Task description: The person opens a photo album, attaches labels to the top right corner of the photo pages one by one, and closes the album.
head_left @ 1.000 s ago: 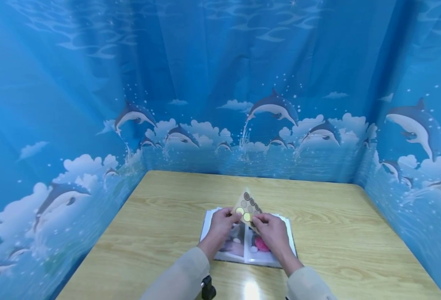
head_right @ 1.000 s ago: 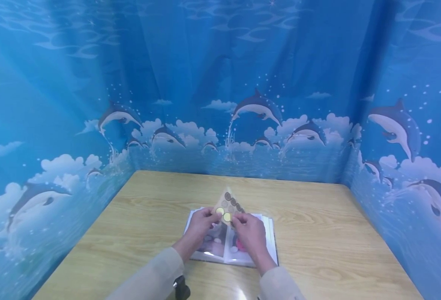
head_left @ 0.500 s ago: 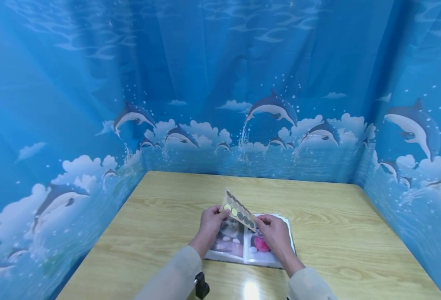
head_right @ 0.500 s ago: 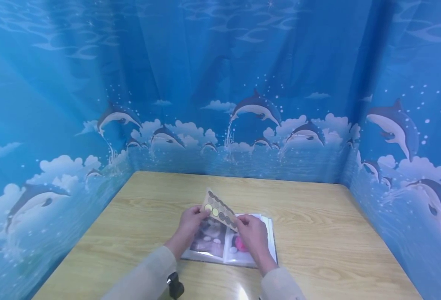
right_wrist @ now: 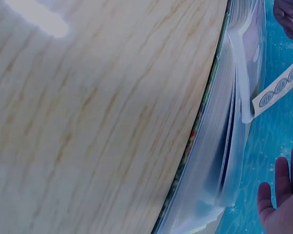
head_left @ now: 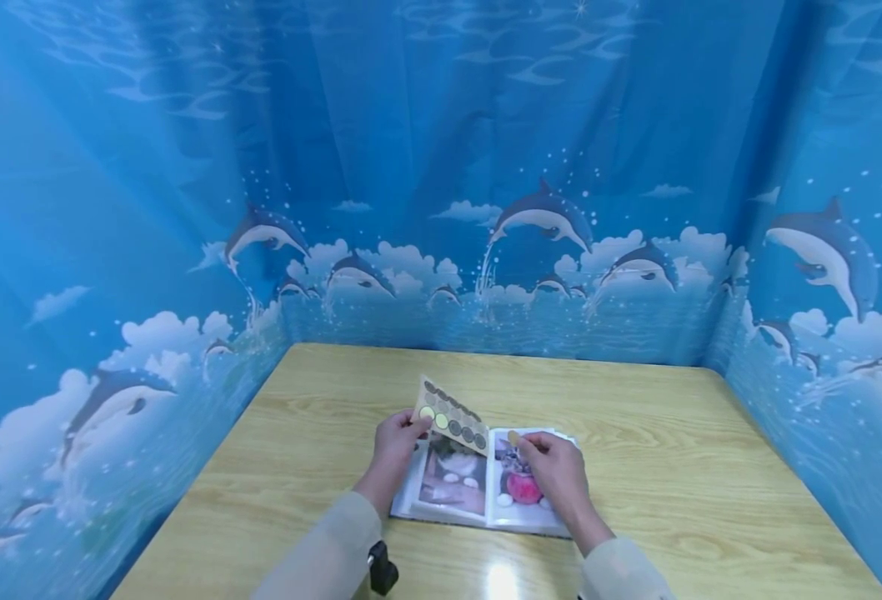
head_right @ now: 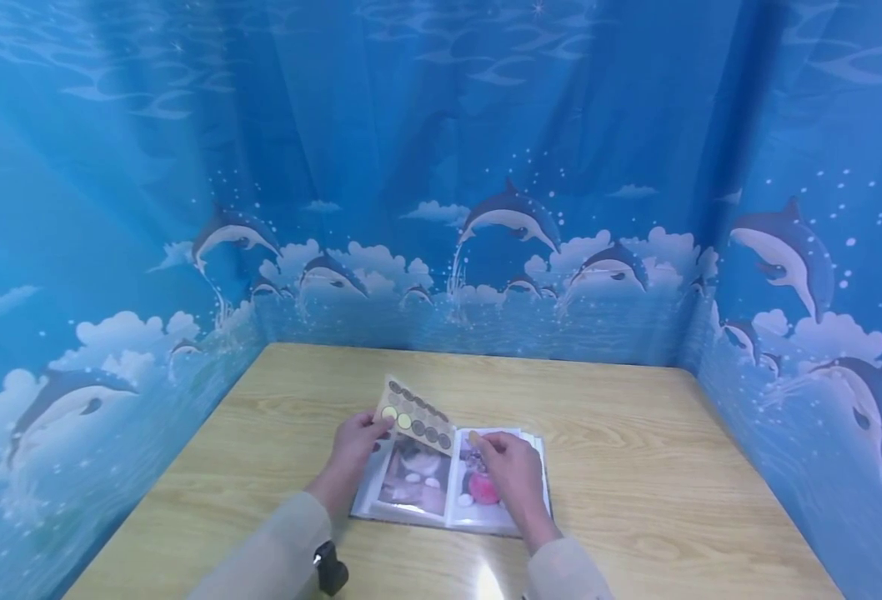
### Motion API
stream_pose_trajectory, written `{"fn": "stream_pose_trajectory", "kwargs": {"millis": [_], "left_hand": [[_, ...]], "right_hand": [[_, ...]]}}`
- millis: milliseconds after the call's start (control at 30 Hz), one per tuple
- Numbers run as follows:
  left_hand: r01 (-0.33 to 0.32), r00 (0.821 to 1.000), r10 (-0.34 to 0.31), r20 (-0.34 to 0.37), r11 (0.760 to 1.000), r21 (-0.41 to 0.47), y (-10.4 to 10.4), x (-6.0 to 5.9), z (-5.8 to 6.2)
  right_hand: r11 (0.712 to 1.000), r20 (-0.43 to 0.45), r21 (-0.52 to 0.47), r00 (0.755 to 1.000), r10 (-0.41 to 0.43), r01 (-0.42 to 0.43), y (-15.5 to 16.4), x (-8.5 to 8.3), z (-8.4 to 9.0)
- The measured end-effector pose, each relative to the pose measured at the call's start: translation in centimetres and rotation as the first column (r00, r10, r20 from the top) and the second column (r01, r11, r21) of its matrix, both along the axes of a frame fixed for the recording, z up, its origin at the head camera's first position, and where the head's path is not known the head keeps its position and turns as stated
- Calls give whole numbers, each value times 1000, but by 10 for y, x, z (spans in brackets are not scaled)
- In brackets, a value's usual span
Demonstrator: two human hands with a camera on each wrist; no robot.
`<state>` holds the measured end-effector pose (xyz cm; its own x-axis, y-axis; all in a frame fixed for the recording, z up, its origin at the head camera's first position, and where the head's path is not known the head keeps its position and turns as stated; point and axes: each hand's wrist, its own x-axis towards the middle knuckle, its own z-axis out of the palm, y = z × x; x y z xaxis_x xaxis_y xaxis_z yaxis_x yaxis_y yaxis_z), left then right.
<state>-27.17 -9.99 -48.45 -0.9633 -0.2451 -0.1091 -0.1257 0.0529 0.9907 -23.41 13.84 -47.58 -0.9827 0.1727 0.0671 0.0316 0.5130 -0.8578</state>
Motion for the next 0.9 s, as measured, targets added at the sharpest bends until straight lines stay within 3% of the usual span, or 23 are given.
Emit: {"fn": "stream_pose_trajectory", "kwargs": {"millis": [267, 633, 900], "left_hand": [[-36, 999, 35, 2, 997, 74, -23, 0, -4], [-106, 993, 104, 54, 994, 29, -62, -2, -10], [-135, 989, 131, 71, 990, 47, -82, -1, -12]], "right_hand": [[1000, -2, 7, 1000, -29, 29, 6, 0, -2], [999, 51, -23, 998, -33, 35, 11, -1, -1], [999, 59, -19, 998, -36, 37, 17, -1, 0]]}}
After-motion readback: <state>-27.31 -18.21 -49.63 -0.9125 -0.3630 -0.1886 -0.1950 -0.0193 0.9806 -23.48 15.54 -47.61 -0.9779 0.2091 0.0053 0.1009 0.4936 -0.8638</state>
